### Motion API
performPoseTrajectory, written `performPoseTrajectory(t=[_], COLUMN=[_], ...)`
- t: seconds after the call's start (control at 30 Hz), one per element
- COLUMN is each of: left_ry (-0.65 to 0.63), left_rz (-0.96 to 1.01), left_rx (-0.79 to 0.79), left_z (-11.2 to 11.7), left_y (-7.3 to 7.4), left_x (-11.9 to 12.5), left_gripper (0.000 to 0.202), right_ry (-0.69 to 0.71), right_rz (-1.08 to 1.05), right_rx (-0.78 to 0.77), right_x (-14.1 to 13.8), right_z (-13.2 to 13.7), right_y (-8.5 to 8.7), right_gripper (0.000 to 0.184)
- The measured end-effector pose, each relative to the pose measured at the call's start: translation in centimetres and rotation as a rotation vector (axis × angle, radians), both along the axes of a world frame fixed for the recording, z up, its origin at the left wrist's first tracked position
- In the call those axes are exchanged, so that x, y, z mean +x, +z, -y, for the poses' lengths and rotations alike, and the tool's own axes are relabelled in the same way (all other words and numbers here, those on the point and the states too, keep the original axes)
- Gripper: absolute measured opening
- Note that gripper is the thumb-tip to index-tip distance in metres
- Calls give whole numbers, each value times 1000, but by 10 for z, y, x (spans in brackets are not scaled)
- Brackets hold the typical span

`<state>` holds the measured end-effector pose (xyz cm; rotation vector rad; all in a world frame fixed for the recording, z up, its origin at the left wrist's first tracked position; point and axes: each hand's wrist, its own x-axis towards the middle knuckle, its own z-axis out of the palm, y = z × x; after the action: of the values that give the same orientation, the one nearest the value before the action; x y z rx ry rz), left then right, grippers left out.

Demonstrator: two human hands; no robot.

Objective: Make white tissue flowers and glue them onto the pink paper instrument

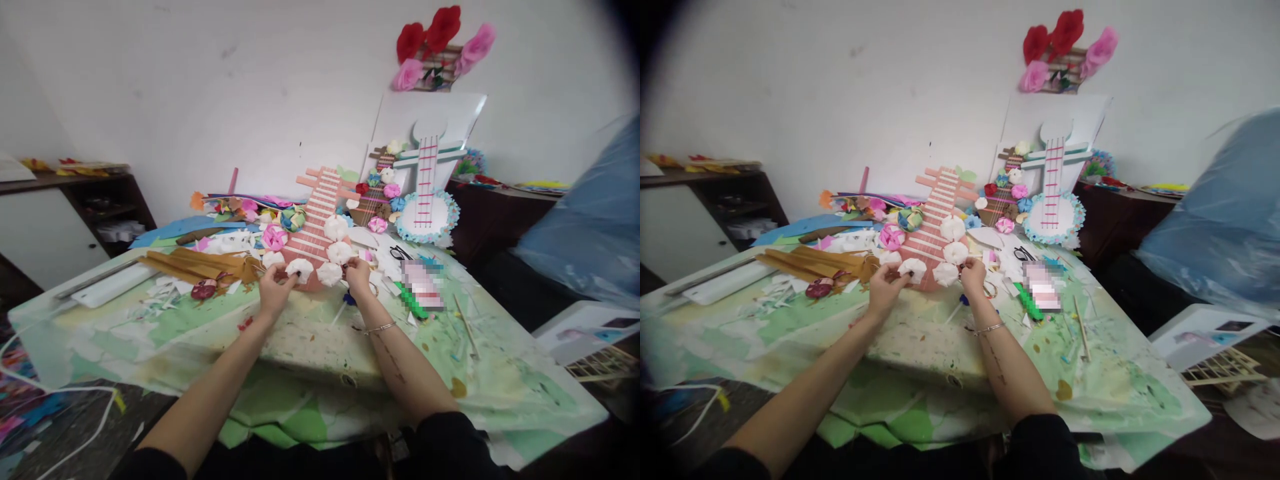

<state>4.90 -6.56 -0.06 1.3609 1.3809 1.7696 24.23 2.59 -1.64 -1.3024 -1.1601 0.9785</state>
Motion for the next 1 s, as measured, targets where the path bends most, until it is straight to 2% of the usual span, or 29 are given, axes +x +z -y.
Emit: performPoseTrajectory(t=[0.1, 0.23, 0.33, 0.4, 0.47, 0.63, 0.8, 0.9, 1.0], left_ry=[9, 28, 9, -3, -15, 1, 26, -1, -101], left_rz=[-94, -278, -387, -448, -516, -691, -777, -798, -805], left_rx=[146, 247, 182, 115, 53, -53, -113, -131, -169], left_z=[-13, -52, -81, -94, -100, -101, -103, -102, -101], left_y=[52, 126, 159, 167, 169, 169, 174, 172, 161], left_x=[0, -3, -4, -3, -2, -2, -14, -25, -35], left_gripper=[21, 20, 16, 15, 16, 19, 19, 23, 20], right_ry=[-2, 8, 21, 32, 45, 111, 209, 248, 279], right_rz=[28, 47, 47, 40, 27, -16, -60, -85, -122], right_rx=[29, 61, 78, 82, 77, 11, -102, -160, -208], right_x=[-1, -3, -5, -5, -7, -13, -22, -26, -26], right_z=[-1, 1, 3, 5, 8, 21, 36, 50, 71], right_y=[-2, -1, 2, 5, 8, 17, 29, 34, 35], right_gripper=[35, 35, 36, 36, 36, 36, 33, 33, 30])
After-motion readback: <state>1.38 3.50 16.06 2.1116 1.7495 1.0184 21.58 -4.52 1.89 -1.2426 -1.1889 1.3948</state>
